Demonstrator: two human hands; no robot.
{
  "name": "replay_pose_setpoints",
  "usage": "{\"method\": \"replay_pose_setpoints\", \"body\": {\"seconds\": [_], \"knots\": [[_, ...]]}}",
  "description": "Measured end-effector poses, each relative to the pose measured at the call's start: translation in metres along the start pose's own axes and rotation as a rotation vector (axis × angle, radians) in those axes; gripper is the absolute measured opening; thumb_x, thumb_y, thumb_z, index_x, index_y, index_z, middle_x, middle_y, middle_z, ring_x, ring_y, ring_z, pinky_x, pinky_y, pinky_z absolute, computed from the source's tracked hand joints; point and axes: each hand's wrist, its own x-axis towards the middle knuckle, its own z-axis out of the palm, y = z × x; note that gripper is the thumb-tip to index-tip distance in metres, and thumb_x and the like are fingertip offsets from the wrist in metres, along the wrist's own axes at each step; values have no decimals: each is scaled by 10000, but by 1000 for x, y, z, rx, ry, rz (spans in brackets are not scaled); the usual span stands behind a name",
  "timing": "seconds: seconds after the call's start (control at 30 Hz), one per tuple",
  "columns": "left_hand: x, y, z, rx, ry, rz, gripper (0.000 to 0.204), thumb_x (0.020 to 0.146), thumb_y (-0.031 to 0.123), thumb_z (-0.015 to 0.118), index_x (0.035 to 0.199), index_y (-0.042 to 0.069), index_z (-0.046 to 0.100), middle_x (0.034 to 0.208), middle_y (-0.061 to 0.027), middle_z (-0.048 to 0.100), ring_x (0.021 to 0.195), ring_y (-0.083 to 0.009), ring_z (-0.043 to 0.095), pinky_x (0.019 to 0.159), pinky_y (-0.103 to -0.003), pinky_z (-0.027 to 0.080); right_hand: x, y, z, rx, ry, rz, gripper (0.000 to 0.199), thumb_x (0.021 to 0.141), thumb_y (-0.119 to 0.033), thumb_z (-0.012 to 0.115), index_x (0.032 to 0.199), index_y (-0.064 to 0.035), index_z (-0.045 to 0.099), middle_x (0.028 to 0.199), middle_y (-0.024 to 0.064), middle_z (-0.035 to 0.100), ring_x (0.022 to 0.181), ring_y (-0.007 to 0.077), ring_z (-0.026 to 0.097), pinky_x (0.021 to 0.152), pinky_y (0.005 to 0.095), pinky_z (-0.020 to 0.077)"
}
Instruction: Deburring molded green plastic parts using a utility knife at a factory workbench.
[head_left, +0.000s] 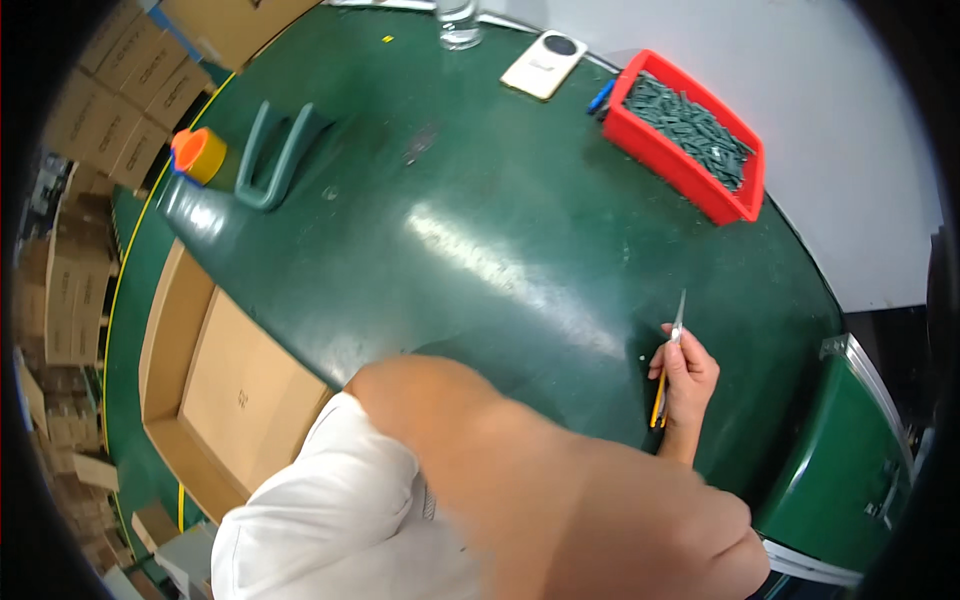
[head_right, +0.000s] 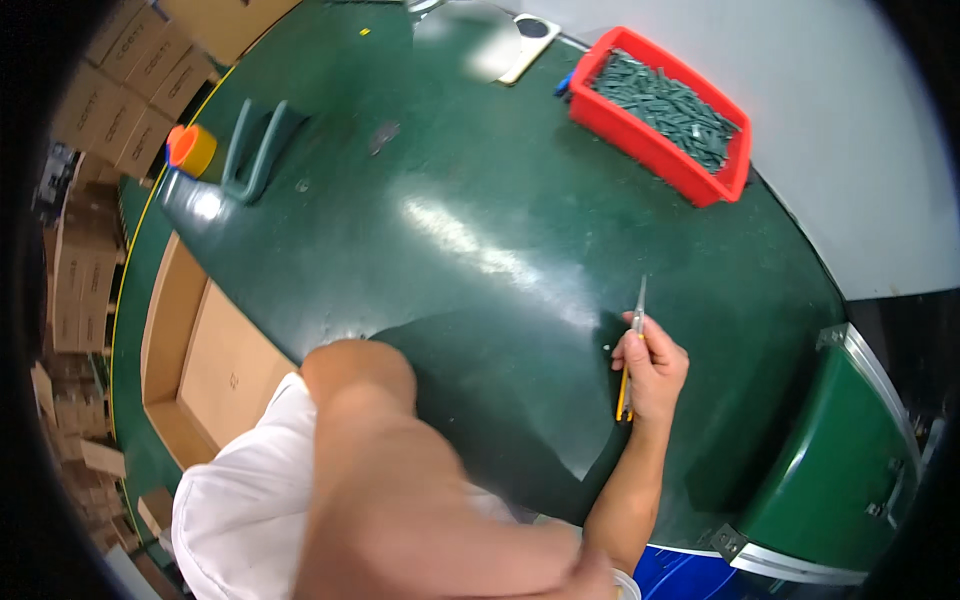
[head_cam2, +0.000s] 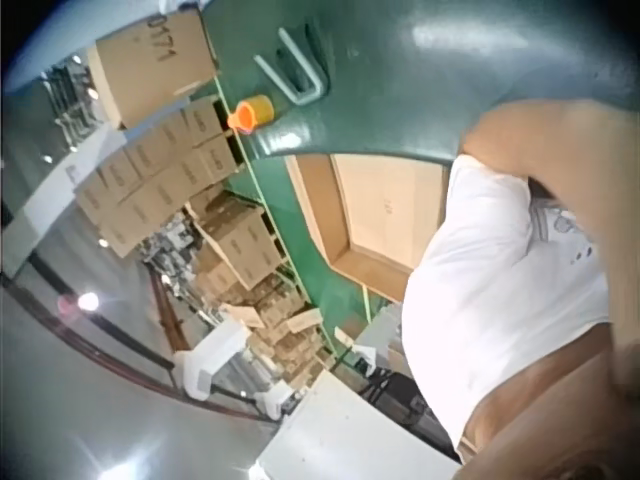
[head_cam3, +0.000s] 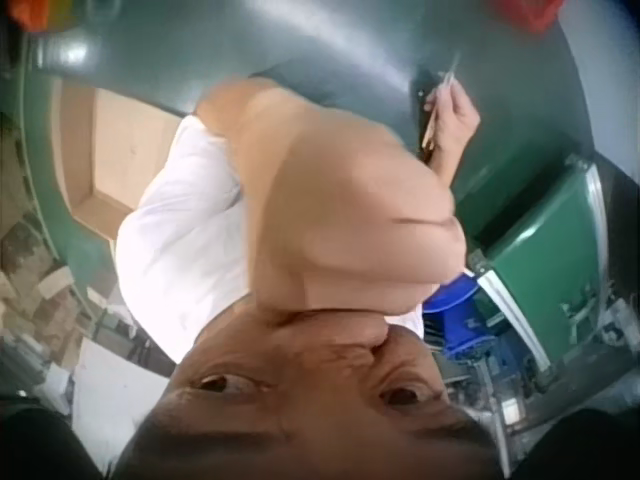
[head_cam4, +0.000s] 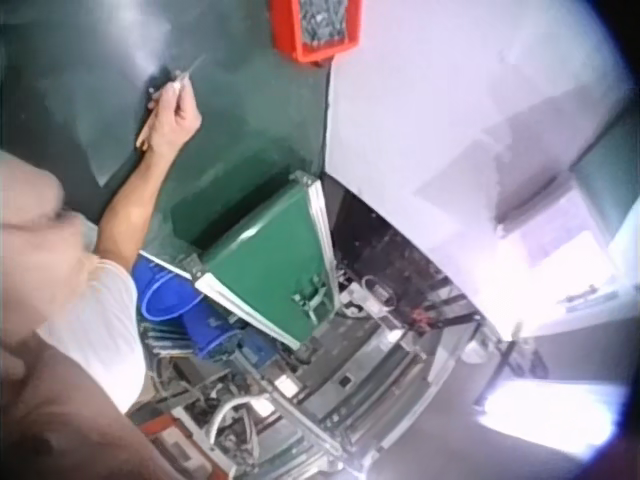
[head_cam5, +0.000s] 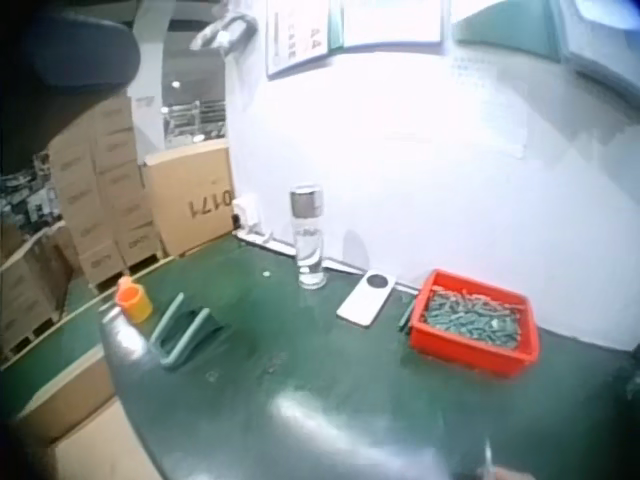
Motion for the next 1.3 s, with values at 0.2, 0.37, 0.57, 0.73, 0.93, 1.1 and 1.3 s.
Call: {"method": "replay_pose_setpoints", "body": {"seconds": [0.2, 0.37, 0.57, 0.73, 0.93, 1.1, 1.3], "knots": [[-5, -6, -22, -124, 153, -217, 223, 767, 82, 540, 566, -10, 508, 621, -120, 459, 496, -256, 474, 417, -344, 408, 6, -9, 7, -118, -71, -6, 203, 863, -46, 580, 1023, 69, 629, 647, 36, 570, 551, 95, 533, 521, 220, 437], [13, -33, -29, -446, 459, -283, 219, 820, 65, 540, 613, -3, 557, 652, -133, 518, 530, -273, 530, 452, -329, 443, 0, -10, 0, -153, -8, 6, 182, 840, -10, 562, 981, 77, 635, 605, 38, 563, 517, 84, 520, 476, 216, 406], [2, -52, -42, -62, 225, 164, 184, 819, 22, 552, 636, 14, 570, 696, -135, 573, 579, -269, 573, 473, -317, 462, -1, 5, -1, -46, 3, -17, 233, 849, -103, 640, 985, 87, 637, 640, 49, 590, 539, 98, 551, 496, 221, 458], [-3, -37, -41, 260, 255, 253, 82, 804, 13, 587, 724, 8, 571, 765, -127, 623, 633, -254, 598, 526, -331, 491, 0, -5, 2, -16, -20, 33, 242, 848, -107, 650, 997, 84, 639, 663, 51, 599, 557, 98, 561, 510, 223, 466], [-14, -36, -34, 338, 247, 339, 85, 769, -4, 513, 698, -19, 558, 804, -164, 620, 582, -249, 607, 401, -297, 434, 0, -6, 2, -59, 4, -3, 253, 853, -147, 658, 997, 61, 646, 651, 47, 596, 544, 94, 547, 499, 220, 449], [-6, -37, -29, 391, 244, 212, 250, 753, 76, 343, 720, 18, 584, 746, -147, 559, 521, -203, 517, 402, -265, 399, 0, -4, 2, -19, -22, -5, 235, 854, -118, 648, 999, 67, 646, 663, 45, 591, 556, 99, 556, 510, 224, 464], [-2, -41, -33, 357, 73, -26, 603, 758, 308, 134, 824, 4, 651, 755, -158, 498, 564, -227, 458, 458, -271, 402, 2, -13, 5, -18, -26, -20, 252, 856, -137, 648, 1014, 59, 647, 682, 39, 595, 570, 96, 558, 517, 223, 460]]}}
